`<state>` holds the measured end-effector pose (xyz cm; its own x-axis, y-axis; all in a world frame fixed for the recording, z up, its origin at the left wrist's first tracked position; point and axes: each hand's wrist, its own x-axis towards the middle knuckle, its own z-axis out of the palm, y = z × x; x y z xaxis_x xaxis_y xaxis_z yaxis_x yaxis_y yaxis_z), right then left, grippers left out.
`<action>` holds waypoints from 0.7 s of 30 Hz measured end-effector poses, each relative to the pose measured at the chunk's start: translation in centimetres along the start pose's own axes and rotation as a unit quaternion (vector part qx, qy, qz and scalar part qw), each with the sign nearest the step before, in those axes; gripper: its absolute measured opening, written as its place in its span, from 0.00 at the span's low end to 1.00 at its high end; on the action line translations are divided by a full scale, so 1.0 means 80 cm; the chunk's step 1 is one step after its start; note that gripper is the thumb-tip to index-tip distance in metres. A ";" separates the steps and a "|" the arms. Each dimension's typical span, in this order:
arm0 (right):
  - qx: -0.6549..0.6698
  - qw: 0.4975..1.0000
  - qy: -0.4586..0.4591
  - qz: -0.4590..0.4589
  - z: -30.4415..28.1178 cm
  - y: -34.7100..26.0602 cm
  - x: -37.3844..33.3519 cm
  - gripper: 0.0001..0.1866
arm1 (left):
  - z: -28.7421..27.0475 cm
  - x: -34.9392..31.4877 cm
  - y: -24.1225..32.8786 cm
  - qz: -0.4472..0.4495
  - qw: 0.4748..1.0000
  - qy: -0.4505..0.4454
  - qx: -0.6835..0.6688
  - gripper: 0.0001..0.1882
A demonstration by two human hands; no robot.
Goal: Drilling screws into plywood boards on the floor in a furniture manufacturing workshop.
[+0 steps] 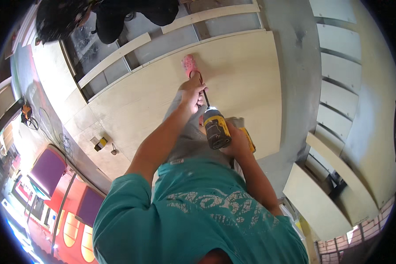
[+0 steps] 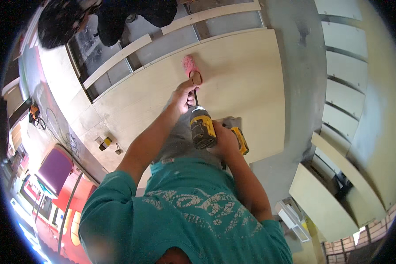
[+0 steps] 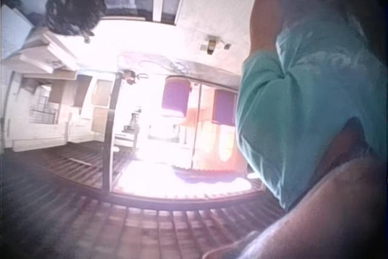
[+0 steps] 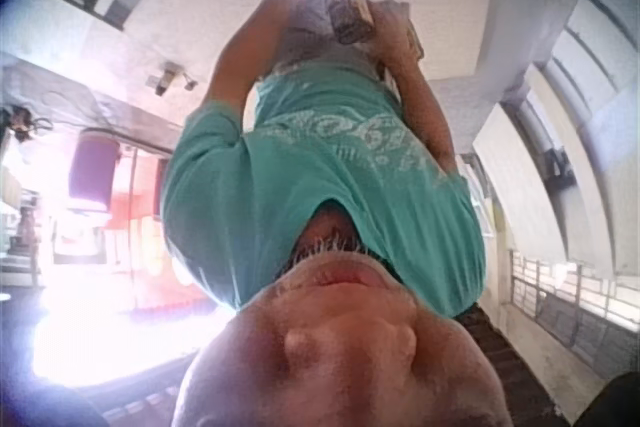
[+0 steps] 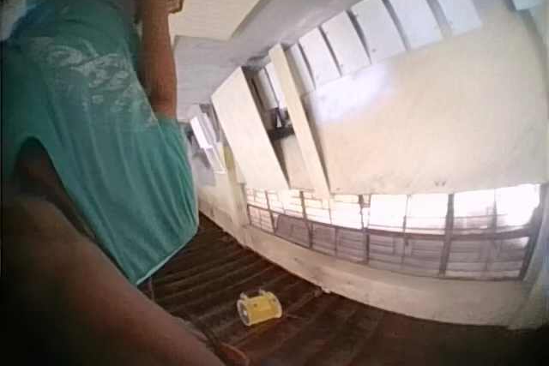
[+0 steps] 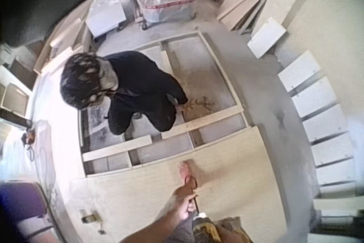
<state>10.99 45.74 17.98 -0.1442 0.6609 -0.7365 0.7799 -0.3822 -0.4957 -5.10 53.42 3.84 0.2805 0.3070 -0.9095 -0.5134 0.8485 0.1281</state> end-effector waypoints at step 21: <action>0.100 0.993 0.001 0.061 0.049 0.182 0.422 0.23 | -0.017 0.453 0.041 -0.062 0.988 0.125 0.062 0.04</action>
<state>15.08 59.96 -15.89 -0.0552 0.6027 -0.7960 0.6555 -0.5795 -0.4842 2.29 66.79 -29.25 0.1173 0.0944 -0.9886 -0.3797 0.9241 0.0432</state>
